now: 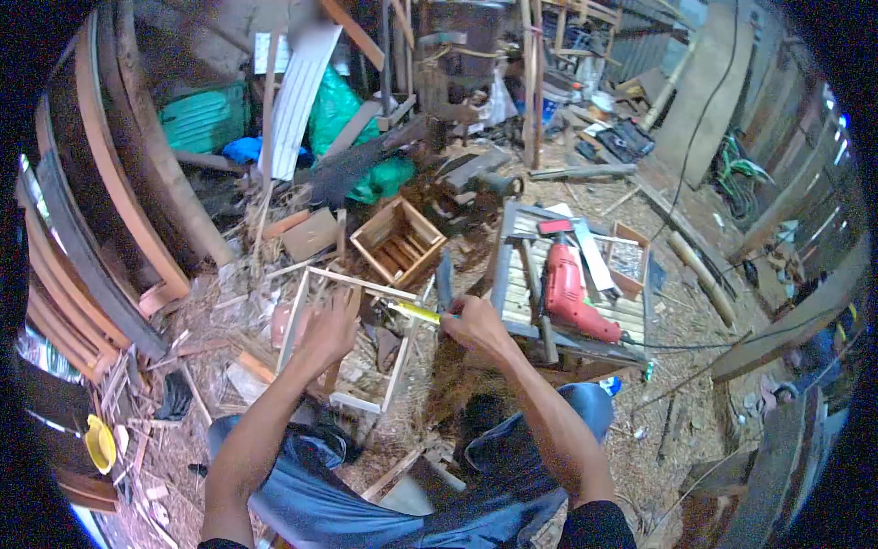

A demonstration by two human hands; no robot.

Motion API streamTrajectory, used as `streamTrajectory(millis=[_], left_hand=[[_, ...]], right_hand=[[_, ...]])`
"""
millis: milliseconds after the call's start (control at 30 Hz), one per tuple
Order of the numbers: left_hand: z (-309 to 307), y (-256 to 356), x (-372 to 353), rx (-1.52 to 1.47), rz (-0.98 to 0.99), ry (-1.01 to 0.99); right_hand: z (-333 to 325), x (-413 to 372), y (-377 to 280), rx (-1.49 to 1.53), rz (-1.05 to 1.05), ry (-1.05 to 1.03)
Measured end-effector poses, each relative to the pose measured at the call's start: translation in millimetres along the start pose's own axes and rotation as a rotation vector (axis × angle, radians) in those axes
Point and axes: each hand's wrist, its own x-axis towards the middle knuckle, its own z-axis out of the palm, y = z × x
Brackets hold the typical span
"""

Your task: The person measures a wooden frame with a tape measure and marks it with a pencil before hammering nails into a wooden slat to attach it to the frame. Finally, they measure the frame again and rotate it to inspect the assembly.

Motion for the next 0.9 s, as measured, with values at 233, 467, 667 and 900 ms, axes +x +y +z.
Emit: streamTrajectory(millis=[233, 467, 667, 900], left_hand=[[17.1, 4.0, 9.2, -0.099, -0.197, -0.222], [39.0, -0.1, 10.0, -0.096, -0.203, -0.537], [22.4, 1.2, 1.6, -0.179, -0.164, -0.507], [32.6, -0.7, 19.7, -0.712, -0.436, -0.33]], right_hand=[[-33.9, -1.4, 14.1, 0.059, 0.267, 0.303], [-20.7, 7.2, 93.0, -0.664, -0.135, 0.519], [0.2, 13.5, 72.9, -0.55, -0.179, 0.72], [69.7, 2.3, 14.2, -0.103, 0.074, -0.064]])
